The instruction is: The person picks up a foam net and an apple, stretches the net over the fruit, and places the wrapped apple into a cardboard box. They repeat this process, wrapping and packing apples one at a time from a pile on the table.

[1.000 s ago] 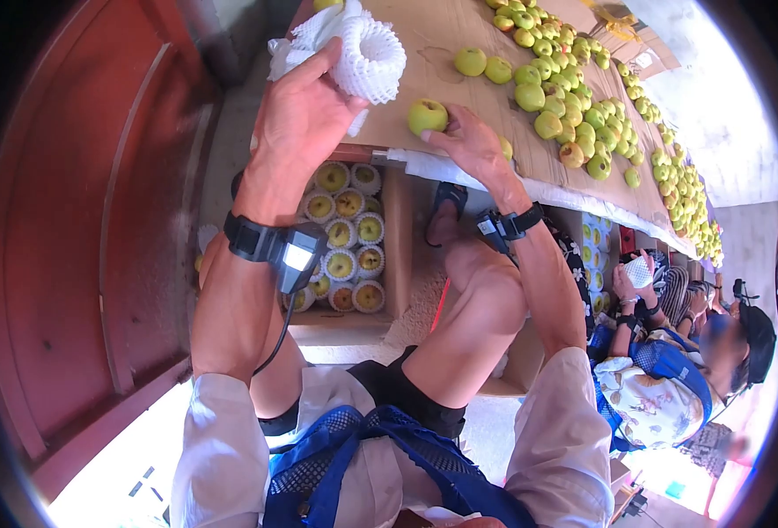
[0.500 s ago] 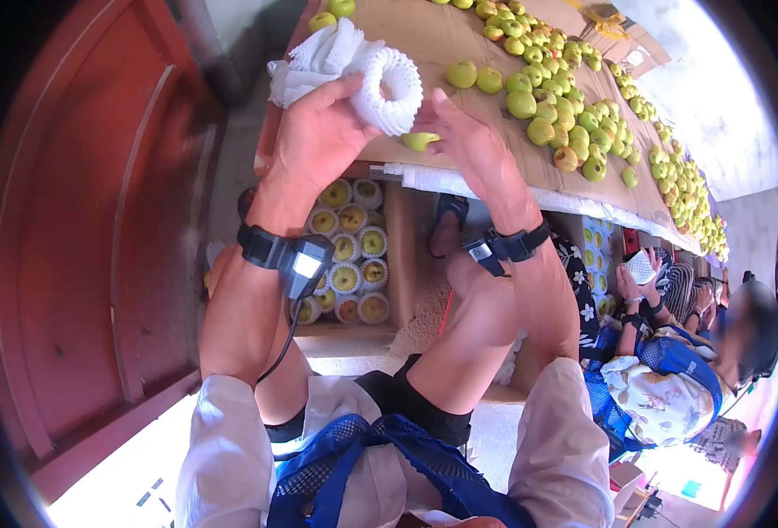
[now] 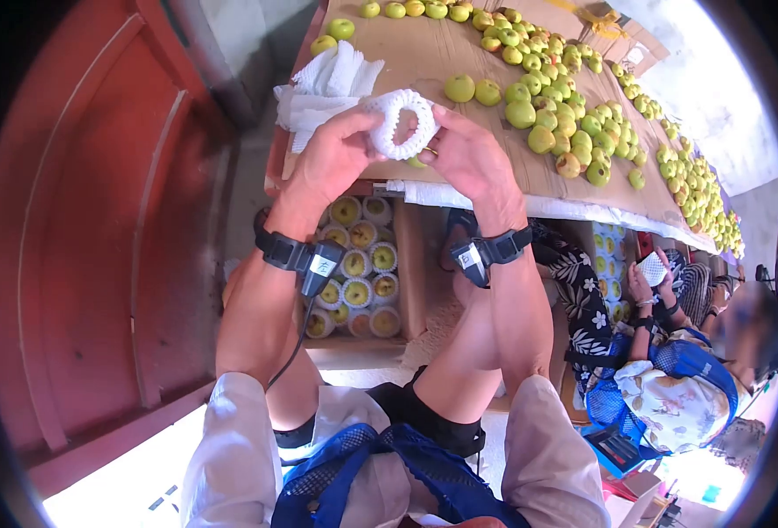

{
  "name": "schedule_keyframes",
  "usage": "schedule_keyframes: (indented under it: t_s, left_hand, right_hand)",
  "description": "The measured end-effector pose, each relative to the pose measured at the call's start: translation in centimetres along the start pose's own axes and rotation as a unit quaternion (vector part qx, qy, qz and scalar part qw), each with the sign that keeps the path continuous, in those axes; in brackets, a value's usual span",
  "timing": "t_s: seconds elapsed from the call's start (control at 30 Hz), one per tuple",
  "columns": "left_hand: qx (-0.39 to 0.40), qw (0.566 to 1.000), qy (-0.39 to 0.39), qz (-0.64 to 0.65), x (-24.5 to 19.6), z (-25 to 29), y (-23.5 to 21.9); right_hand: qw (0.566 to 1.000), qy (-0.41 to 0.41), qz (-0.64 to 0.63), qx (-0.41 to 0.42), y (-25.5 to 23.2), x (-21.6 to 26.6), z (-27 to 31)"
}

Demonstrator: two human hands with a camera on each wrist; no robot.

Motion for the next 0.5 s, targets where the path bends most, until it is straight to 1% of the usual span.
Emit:
schedule_keyframes:
  t_s: [0.03, 0.13, 0.17, 0.23, 0.33, 0.4, 0.5]
  left_hand:
    - [-0.007, 1.000, -0.008, 0.001, 0.3, -0.1, 0.0]
    - [0.040, 0.999, -0.032, 0.005, 0.8, -0.5, 0.6]
    - [0.034, 0.999, -0.033, 0.015, 1.0, -0.6, 0.6]
    - [0.022, 0.999, -0.035, 0.034, 1.3, -0.9, 0.7]
    - [0.045, 0.998, -0.046, 0.012, 1.6, -1.5, 0.9]
    - [0.027, 0.999, -0.046, -0.001, 2.0, -1.9, 0.4]
    - [0.010, 0.998, -0.062, -0.022, 3.0, -2.2, -0.5]
  right_hand:
    - [1.000, 0.000, -0.023, 0.008, -0.5, -0.2, -0.2]
    - [0.998, -0.001, -0.056, 0.036, -1.2, 0.0, -0.4]
    - [0.997, -0.001, -0.062, 0.045, -1.2, 0.0, -0.4]
    - [0.998, -0.011, -0.050, 0.032, -1.9, 0.3, -0.4]
    - [0.999, -0.015, -0.040, 0.021, -2.2, 0.9, -0.3]
    - [0.999, -0.015, -0.035, 0.018, -2.5, 1.1, -0.2]
    - [1.000, -0.016, 0.018, -0.007, -3.9, 0.9, -0.5]
Point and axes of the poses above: each hand's wrist, its own z-axis away from the middle knuckle, its own y-axis out of the palm, x = y × z, the point moved 9 cm from there along -z, towards the middle knuckle
